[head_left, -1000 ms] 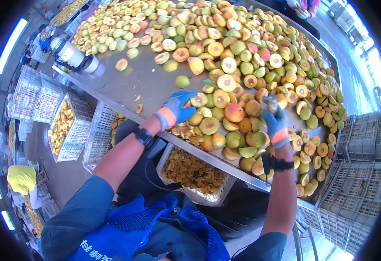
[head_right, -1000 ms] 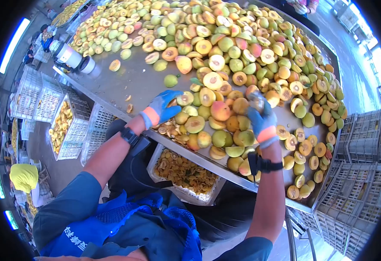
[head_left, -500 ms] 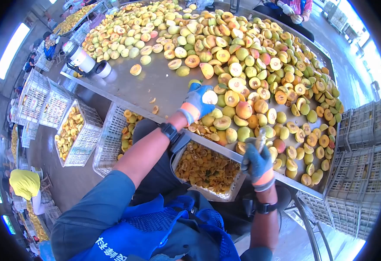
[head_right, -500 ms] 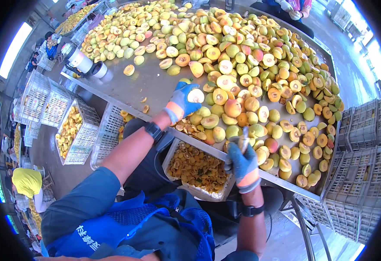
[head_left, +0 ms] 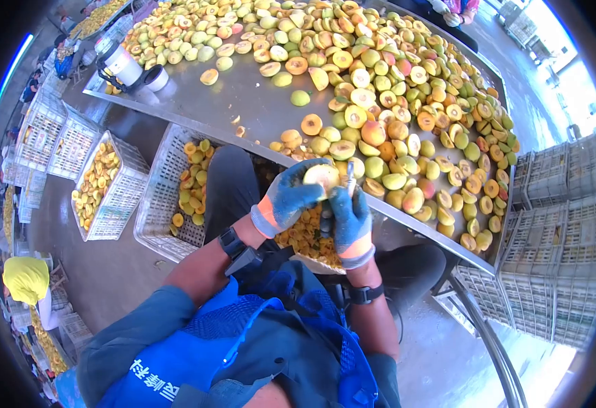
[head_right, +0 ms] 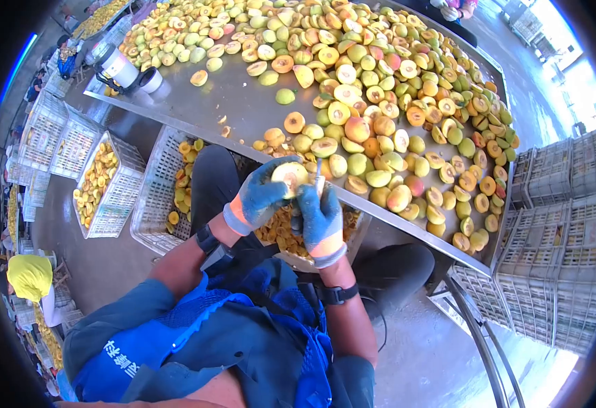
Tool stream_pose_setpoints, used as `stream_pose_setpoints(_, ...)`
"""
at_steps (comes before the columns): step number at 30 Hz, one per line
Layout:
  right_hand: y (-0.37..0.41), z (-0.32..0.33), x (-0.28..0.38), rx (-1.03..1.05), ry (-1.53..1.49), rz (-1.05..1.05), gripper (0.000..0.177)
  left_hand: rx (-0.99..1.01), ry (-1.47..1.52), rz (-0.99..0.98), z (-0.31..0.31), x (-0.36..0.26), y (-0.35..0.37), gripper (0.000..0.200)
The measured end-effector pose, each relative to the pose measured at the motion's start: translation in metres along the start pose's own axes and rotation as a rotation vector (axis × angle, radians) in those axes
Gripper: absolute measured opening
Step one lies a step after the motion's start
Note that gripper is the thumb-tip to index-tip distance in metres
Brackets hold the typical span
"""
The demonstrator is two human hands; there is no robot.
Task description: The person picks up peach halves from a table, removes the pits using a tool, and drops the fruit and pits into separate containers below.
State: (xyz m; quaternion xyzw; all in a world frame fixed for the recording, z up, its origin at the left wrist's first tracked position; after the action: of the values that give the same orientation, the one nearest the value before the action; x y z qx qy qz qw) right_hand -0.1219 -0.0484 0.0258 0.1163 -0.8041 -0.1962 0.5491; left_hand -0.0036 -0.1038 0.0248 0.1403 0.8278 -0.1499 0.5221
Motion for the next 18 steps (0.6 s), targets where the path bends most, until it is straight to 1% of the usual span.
stream_pose_setpoints(2, 0.003, -0.011, -0.011, -0.009, 0.015, 0.027, 0.023, -0.167, 0.391, 0.017, -0.002, 0.024, 0.011, 0.054)
stream_pose_setpoints(3, 0.004, -0.009, -0.018, -0.062, 0.114, 0.065, 0.022, -0.162, 0.234, -0.054, -0.006, 0.015, 0.015, 0.052)
stream_pose_setpoints(4, 0.003, -0.004, -0.027, -0.110, 0.214, 0.100, 0.022, -0.233, 0.359, -0.001, -0.005, 0.017, 0.018, 0.048)
stream_pose_setpoints(5, 0.004, -0.008, -0.022, -0.097, 0.269, 0.201, 0.020, -0.308, 0.483, 0.052, -0.004, 0.017, 0.020, 0.043)
stream_pose_setpoints(6, 0.015, -0.010, -0.009, -0.124, 0.379, 0.387, 0.020, -0.382, 0.606, 0.103, -0.002, 0.022, 0.024, 0.039)
stream_pose_setpoints(7, 0.029, -0.015, 0.003, -0.149, 0.483, 0.579, 0.019, -0.345, 0.484, -0.007, 0.004, 0.016, 0.025, 0.039)
stream_pose_setpoints(8, 0.033, -0.017, 0.004, -0.118, 0.475, 0.483, 0.020, -0.321, 0.363, -0.117, 0.010, 0.009, 0.027, 0.039)
stream_pose_setpoints(9, 0.037, -0.020, 0.005, -0.091, 0.468, 0.387, 0.020, -0.347, 0.456, -0.040, 0.019, 0.023, 0.024, 0.038)
stream_pose_setpoints(10, 0.040, -0.026, 0.008, -0.098, 0.567, 0.398, 0.022, -0.372, 0.550, 0.036, 0.025, 0.036, 0.026, 0.037)
stream_pose_setpoints(11, 0.041, -0.031, 0.010, -0.107, 0.666, 0.408, 0.025, -0.233, 0.322, -0.048, 0.020, 0.020, 0.024, 0.030)
stream_pose_setpoints(12, 0.040, -0.036, 0.010, -0.117, 0.765, 0.420, 0.027, -0.261, 0.459, -0.023, 0.018, 0.022, 0.025, 0.028)
stream_pose_setpoints(13, 0.036, -0.038, 0.005, -0.126, 0.810, 0.372, 0.034, -0.289, 0.596, 0.003, 0.015, 0.024, 0.026, 0.026)
stream_pose_setpoints(14, 0.035, -0.040, 0.003, -0.141, 0.850, 0.353, 0.031, -0.317, 0.733, 0.028, 0.011, 0.024, 0.028, 0.024)
stream_pose_setpoints(15, 0.034, -0.043, 0.002, -0.154, 0.891, 0.334, 0.029, -0.327, 0.645, -0.042, 0.012, 0.014, 0.029, 0.022)
stream_pose_setpoints(16, 0.033, -0.046, 0.001, -0.167, 0.931, 0.317, 0.026, -0.322, 0.438, -0.134, 0.019, 0.004, 0.031, 0.022)
stream_pose_setpoints(17, 0.033, -0.049, 0.002, -0.170, 0.912, 0.363, 0.029, -0.314, 0.230, -0.222, 0.022, -0.007, 0.033, 0.022)
stream_pose_setpoints(18, 0.031, -0.050, -0.002, -0.160, 0.927, 0.325, 0.030, -0.314, 0.140, -0.258, 0.023, -0.011, 0.035, 0.022)
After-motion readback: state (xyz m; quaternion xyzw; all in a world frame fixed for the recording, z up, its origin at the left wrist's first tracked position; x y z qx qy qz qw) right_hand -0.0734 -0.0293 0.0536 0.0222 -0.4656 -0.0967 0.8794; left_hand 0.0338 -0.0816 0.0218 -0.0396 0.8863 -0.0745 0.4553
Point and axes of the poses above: each hand's wrist, its own y-axis away from the middle knuckle, its own z-axis out of the back of the hand, x = y × z, the point moved 10 cm from there along -y, towards the middle knuckle, and after that the axes turned 10 degrees about -z, right-handed, at the moved point
